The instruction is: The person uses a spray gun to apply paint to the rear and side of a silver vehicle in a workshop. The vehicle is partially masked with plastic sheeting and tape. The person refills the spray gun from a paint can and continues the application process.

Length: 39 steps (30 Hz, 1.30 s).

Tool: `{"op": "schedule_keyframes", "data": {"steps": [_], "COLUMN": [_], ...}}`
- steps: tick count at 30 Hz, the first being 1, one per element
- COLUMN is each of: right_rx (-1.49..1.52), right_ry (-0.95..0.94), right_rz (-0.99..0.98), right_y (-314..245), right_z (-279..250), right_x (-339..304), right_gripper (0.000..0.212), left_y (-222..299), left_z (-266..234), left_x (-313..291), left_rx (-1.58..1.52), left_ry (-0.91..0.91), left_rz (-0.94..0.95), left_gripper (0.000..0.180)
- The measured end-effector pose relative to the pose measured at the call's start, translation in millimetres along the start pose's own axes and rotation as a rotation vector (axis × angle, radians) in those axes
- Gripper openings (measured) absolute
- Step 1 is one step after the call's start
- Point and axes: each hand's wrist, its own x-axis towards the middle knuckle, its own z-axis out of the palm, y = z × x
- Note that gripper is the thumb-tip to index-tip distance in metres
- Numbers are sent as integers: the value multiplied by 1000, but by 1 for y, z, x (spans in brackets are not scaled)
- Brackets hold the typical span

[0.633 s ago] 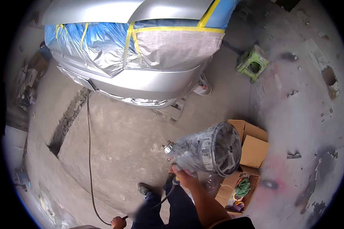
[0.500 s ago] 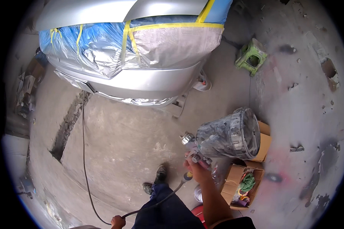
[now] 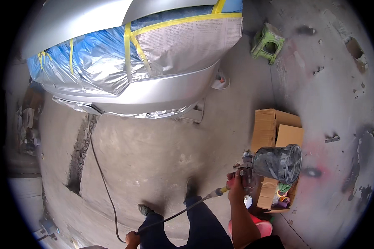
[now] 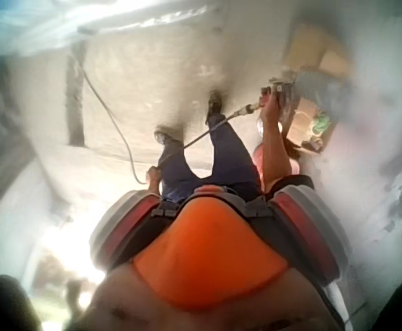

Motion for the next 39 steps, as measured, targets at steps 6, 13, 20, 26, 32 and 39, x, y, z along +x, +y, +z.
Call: {"op": "schedule_keyframes", "data": {"steps": [6, 13, 20, 26, 32, 39], "right_rx": [12, 76, 317, 237, 45, 180], "right_ry": [-26, 31, -38, -88, 67, 86], "right_rz": [2, 73, 247, 225, 74, 17], "right_y": [70, 141, 213, 258, 253, 255], "right_z": [49, 125, 194, 201, 155, 163], "right_x": [-67, -173, -227, -182, -89, -49], "right_gripper": [23, 29, 25, 22, 24, 27], "left_y": [-77, -275, -333, -294, -130, -113], "left_z": [-25, -53, -79, -68, -103, -117], "left_x": [67, 176, 206, 242, 242, 301], "left_rx": [104, 101, 59, -35, 23, -3], "left_ry": [31, 49, -24, -5, 362, 574], "left_rz": [117, 154, -2, 141, 333, 451], "left_gripper": [34, 53, 53, 53, 30, 24]}}
